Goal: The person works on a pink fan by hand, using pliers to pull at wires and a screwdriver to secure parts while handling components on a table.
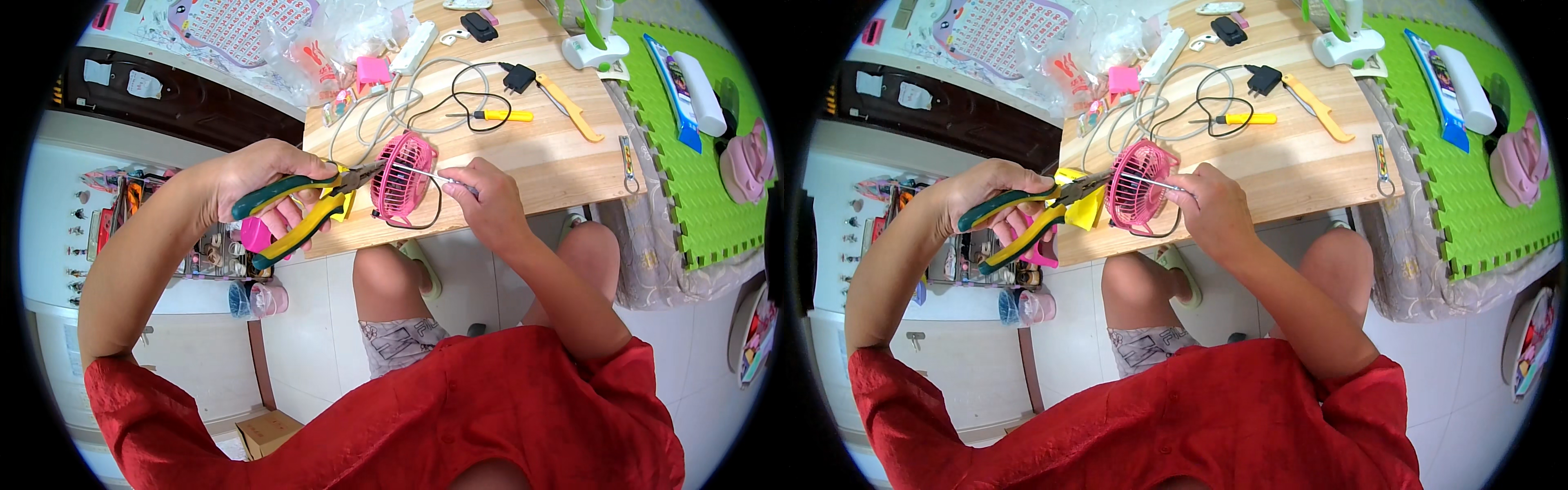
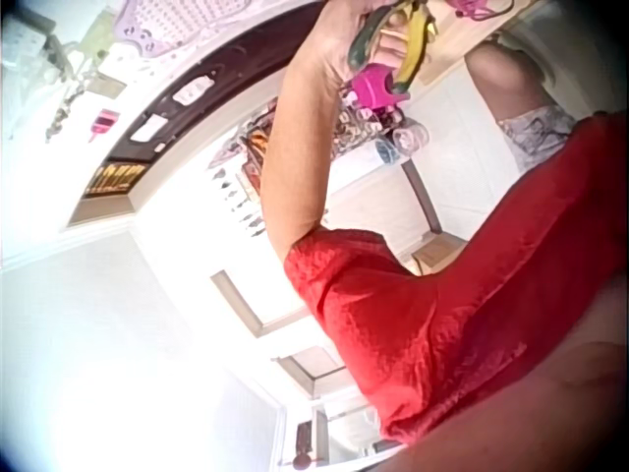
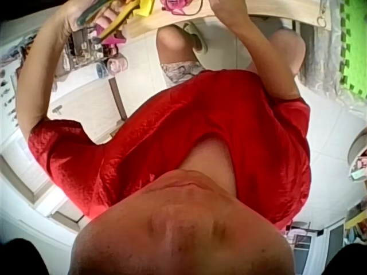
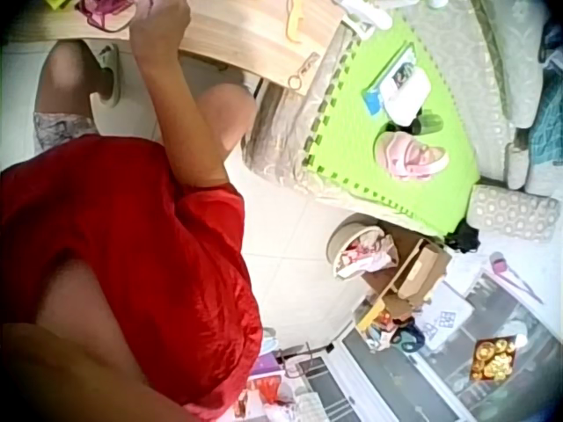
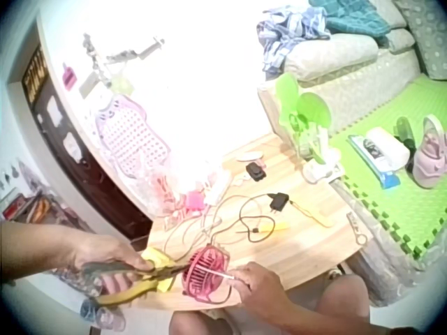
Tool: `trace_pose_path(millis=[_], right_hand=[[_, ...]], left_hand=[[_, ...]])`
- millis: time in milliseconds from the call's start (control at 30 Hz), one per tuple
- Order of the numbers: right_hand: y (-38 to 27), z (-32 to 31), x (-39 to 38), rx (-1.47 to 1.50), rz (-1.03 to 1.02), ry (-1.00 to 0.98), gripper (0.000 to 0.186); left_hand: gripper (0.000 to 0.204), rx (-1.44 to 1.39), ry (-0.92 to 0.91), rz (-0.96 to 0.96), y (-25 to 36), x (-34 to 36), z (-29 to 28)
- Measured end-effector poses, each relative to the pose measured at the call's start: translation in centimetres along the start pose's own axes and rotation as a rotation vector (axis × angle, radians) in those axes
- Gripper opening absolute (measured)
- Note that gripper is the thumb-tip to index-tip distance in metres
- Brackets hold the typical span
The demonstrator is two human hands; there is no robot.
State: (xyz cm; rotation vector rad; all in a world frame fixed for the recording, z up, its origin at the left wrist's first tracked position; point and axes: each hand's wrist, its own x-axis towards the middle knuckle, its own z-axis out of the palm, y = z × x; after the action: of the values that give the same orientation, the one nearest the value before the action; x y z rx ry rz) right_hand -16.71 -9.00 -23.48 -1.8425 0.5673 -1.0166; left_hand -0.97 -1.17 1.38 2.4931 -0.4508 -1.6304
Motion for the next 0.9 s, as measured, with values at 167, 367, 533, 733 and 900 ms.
trace_pose_path(millis=[167,367,533,733,900], right_hand=[[-0.11,-0.09,0.07,0.022,-0.014,0.013,0.019],[-0.52,0.04,-0.05,0.067,-0.063,0.018,0.017],[-0.07,0.40,-0.26,0.050,-0.014,0.103,0.015],[-0.27,0.36,-0.44,-0.019,-0.020,0.155,0.007],[-0.22,0.04,-0.07,0.015,0.059,0.059,0.006]], left_hand=[[0.038,-0.001,0.007,0.009,0.20,-0.24,0.40],[0.038,0.004,-0.001,0.017,-0.01,-0.18,0.16],[0.039,0.021,0.021,0.010,0.04,0.02,0.28],[0.038,0.039,0.007,0.021,0.17,0.00,0.38],[0.037,0.050,0.011,0.028,0.19,-0.01,0.41]])
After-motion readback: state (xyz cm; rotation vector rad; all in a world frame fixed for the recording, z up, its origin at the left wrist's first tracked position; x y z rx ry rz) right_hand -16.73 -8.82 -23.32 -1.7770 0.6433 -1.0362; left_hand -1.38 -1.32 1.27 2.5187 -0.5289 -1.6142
